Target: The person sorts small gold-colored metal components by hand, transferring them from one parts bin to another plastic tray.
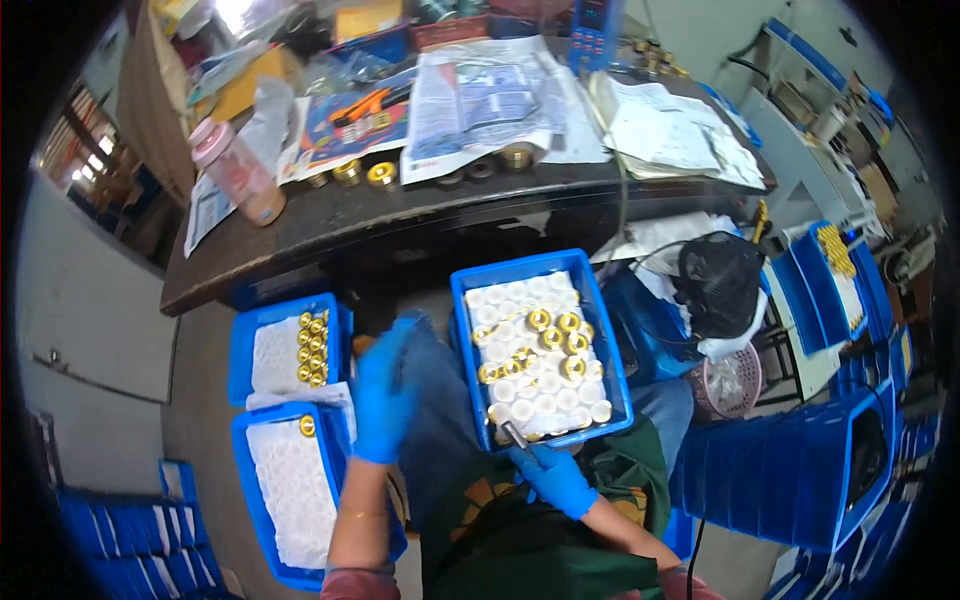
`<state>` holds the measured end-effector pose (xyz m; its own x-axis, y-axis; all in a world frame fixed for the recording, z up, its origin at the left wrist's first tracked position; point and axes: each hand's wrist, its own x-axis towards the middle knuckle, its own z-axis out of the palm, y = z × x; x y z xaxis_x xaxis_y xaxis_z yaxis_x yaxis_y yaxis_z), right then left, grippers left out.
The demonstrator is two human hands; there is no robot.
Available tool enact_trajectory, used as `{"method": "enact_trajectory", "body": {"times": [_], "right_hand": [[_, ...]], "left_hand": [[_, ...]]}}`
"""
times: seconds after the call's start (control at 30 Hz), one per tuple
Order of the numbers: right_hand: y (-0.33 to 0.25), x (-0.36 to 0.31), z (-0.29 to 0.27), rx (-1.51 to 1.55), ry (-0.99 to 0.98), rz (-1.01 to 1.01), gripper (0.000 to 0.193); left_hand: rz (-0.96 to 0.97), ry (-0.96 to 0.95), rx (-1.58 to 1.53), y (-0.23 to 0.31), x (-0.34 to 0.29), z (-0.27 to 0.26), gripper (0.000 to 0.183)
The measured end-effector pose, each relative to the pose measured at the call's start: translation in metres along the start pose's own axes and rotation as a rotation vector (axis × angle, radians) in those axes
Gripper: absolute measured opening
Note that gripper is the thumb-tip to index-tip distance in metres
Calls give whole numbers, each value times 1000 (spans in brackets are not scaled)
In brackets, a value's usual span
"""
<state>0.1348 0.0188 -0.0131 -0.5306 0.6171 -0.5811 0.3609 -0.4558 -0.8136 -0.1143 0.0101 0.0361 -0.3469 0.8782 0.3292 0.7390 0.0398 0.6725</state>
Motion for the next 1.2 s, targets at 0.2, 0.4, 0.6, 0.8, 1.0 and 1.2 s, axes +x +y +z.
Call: {"method": "enact_trajectory", "body": {"times": [0.2, 0.4, 0.6, 0.8, 1.0, 1.2], "right_hand": [[13, -7, -7, 29, 23, -99, 29], [12, -15, -20, 30, 47, -88, 32], [14, 5, -30, 60, 85, -94, 39], [-3, 13, -23, 89, 124, -211, 41], [0, 8, -4, 79, 286, -224, 34], [14, 8, -8, -765, 656, -682, 23]], "left_hand": [[264, -355, 214, 8, 43, 172, 67], [350, -637, 569, -19, 71, 226, 58], [-331, -250, -411, -34, 36, 200, 38], [-492, -487, -1212, 39, -13, 133, 35], [-751, -458, -1147, 76, -34, 97, 41], [-634, -277, -1041, 88, -45, 97, 31]]}}
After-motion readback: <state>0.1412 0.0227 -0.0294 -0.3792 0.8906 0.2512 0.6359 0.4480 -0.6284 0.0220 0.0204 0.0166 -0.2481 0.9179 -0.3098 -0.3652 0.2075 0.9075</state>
